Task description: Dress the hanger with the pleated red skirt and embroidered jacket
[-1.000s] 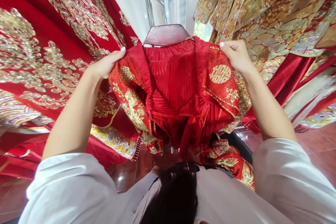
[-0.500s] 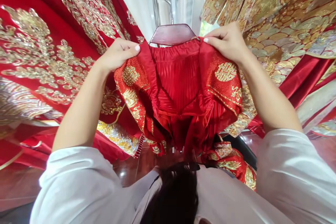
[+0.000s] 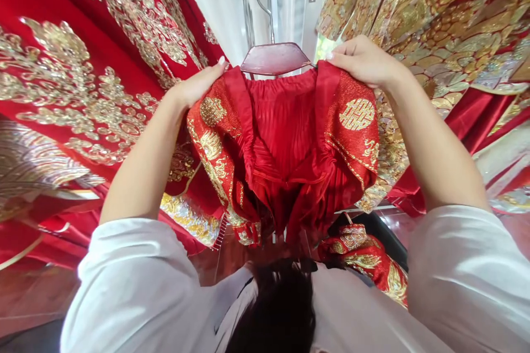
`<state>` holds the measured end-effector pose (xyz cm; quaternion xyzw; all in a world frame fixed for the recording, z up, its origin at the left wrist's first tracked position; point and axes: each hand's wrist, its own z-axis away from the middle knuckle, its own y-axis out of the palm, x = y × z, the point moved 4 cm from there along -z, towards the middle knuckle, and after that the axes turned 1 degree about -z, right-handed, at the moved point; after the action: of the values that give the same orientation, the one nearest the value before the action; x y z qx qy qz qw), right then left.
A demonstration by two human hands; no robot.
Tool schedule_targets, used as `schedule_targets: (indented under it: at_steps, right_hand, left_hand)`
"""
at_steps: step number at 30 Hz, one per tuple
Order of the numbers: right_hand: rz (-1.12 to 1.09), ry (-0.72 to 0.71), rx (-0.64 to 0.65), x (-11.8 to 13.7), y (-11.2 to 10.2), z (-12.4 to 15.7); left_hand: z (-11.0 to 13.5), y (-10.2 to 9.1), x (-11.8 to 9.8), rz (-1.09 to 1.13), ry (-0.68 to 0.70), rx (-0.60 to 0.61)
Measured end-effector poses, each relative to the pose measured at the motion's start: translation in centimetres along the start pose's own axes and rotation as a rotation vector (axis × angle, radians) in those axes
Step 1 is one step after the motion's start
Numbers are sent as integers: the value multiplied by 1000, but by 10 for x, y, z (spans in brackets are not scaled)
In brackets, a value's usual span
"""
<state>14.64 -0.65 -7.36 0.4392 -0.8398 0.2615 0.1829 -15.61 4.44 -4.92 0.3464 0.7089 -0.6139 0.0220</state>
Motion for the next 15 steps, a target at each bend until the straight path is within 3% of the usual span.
schedule_targets:
  at_steps: [3,5,8,12,13,15]
  right_hand:
    - [43,1,-8,0,-13,27]
    - [36,17,43,-5,-19,26]
    - [55,23,255,-15,-22,4]
    - [55,99,519,-31,-16,-24]
    - [38,137,548,-35,-14,-27]
    - [37,205,568,-40,-11,-29]
  left_hand:
    - [25,-12,0,-269,-30,-257]
    - [43,-12,1,-362,-88,-331]
    - [55,-5,8,-304,-116,-328]
    - [42,6,31,13,-74,-164]
    - [36,6,37,26,-66,-171]
    - [28,-1,47,-58,-65,-328]
